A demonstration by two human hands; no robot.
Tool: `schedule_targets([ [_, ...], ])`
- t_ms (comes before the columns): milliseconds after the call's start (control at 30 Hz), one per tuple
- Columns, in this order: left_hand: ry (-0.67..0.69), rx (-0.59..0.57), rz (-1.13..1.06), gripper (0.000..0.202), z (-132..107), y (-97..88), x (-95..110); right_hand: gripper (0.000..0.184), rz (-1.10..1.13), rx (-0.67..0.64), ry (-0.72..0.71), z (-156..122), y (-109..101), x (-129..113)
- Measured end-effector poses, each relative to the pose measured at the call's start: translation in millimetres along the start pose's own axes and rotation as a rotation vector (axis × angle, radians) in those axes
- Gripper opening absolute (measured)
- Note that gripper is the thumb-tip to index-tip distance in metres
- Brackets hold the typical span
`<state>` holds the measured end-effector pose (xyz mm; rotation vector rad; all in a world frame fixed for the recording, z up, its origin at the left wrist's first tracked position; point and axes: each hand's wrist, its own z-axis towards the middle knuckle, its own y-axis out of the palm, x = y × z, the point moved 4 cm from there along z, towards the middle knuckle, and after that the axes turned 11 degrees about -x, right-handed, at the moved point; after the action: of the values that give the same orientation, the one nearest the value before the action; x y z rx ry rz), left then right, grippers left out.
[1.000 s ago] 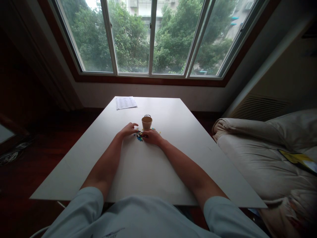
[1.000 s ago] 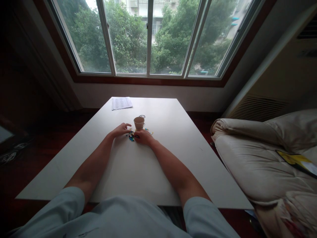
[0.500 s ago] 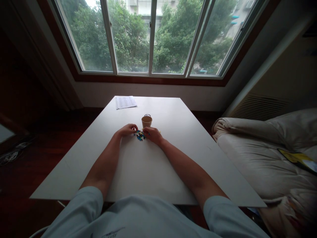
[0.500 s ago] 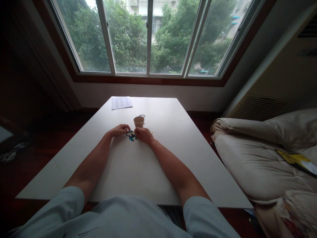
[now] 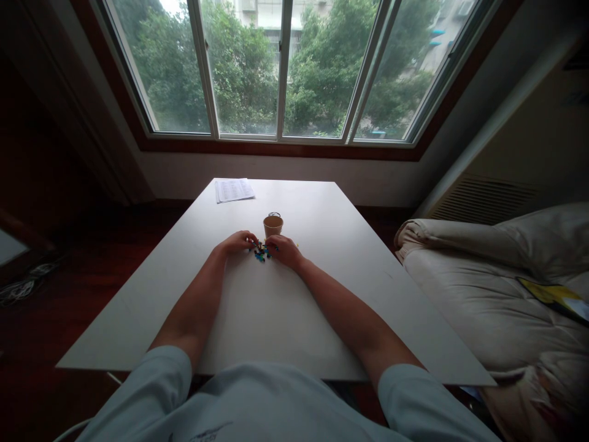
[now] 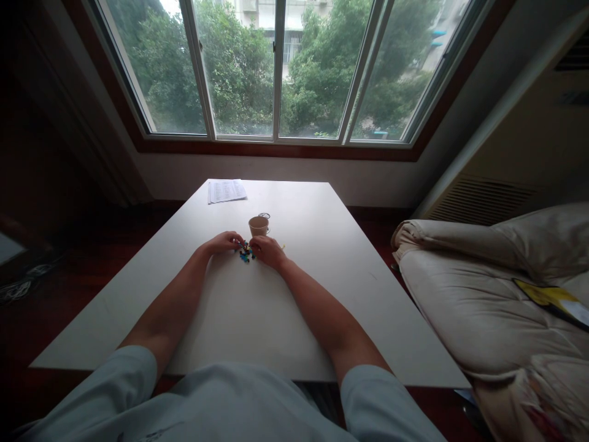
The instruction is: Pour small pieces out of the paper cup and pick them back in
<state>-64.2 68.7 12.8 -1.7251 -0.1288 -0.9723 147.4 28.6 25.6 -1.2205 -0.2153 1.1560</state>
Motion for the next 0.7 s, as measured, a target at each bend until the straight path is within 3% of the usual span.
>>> schedule_targets([
  [333, -0.007, 0.041, -0.033, 0.029, -2.8, -1.3, 4.5, 0.018, 0.052, 0.026, 0.013, -0.2, -0.7, -0.3],
  [500, -0.019, 0.133, -0.094, 0.032, -4.7, -4.2, 3.7, 0.015, 0.027, 0.025, 0.022, 0.3, 3.4, 3.6],
  [700, -0.032, 0.269, -0.161, 0.033, -5.0, -5.9, 2.3, 0.016, -0.014, -0.093, 0.022, 0.9, 10.5, 3.0],
])
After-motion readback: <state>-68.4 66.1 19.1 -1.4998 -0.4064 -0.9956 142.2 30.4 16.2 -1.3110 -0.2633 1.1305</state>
